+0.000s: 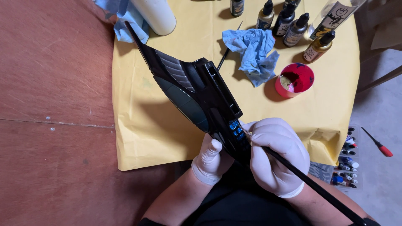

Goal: The person mixes paint in a small container and then uses a fine-tipped brush to apply detail to a black model component.

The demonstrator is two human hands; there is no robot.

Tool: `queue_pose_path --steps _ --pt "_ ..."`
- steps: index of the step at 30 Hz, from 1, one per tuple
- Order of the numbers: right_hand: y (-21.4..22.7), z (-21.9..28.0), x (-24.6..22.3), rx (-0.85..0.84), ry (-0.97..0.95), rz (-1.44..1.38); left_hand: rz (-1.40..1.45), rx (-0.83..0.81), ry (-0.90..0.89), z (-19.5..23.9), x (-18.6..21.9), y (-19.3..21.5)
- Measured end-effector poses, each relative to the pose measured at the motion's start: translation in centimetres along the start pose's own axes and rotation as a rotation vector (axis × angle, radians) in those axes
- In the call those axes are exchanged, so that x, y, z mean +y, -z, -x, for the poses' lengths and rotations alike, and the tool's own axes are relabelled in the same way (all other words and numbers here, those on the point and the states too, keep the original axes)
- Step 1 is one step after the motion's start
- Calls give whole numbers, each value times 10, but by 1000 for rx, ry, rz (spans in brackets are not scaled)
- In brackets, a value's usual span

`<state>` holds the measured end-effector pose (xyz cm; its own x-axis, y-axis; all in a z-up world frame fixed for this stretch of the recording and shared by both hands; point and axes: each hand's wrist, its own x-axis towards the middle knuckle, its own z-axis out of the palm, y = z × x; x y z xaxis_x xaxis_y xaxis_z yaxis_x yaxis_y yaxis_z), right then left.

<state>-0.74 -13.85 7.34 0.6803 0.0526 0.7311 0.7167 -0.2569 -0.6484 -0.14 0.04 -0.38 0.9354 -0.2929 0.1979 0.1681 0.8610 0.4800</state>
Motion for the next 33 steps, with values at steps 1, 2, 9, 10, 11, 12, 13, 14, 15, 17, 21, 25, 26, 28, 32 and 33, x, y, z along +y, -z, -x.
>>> queue_pose_path --steps 1,2,9,10,11,12,13,14,15,17,21,25,26,28,32,33 --pt "0 0 0 0 1 1 -2 -6 -11 0 0 -1" --pt "0 0 0 0 1 0 -2 -6 -11 0 -1 0" --pt "-1 2 0 10 2 -10 -8 4 -2 1 0 -1" --pt "-1 2 0 22 0 -8 -8 9 1 1 1 -1" --pt "-1 2 1 22 1 -8 -9 9 0 0 1 -1" --pt "-1 1 1 21 3 -10 -5 14 3 0 1 -1" --pt "-1 1 1 20 6 -11 -2 20 6 1 1 -1" --pt "-1 2 1 20 6 -11 -2 19 6 1 0 -1" --pt "-1 2 1 17 5 -14 -4 24 1 1 -1 0" --pt "-1 2 1 13 2 -19 -6 31 -5 2 -1 1" --pt "-1 2 1 11 5 -28 3 25 -2 2 -2 2" --pt "-2 3 1 28 7 -29 8 -1 7 0 0 -1" --pt "-1 3 1 28 7 -28 8 -2 8 0 0 -1" --pt "0 3 1 5 0 -5 3 -14 6 -1 2 -3" --pt "0 2 1 2 0 -15 2 -2 16 0 0 0" --pt "-1 1 1 7 1 -18 8 -3 13 0 0 -1"
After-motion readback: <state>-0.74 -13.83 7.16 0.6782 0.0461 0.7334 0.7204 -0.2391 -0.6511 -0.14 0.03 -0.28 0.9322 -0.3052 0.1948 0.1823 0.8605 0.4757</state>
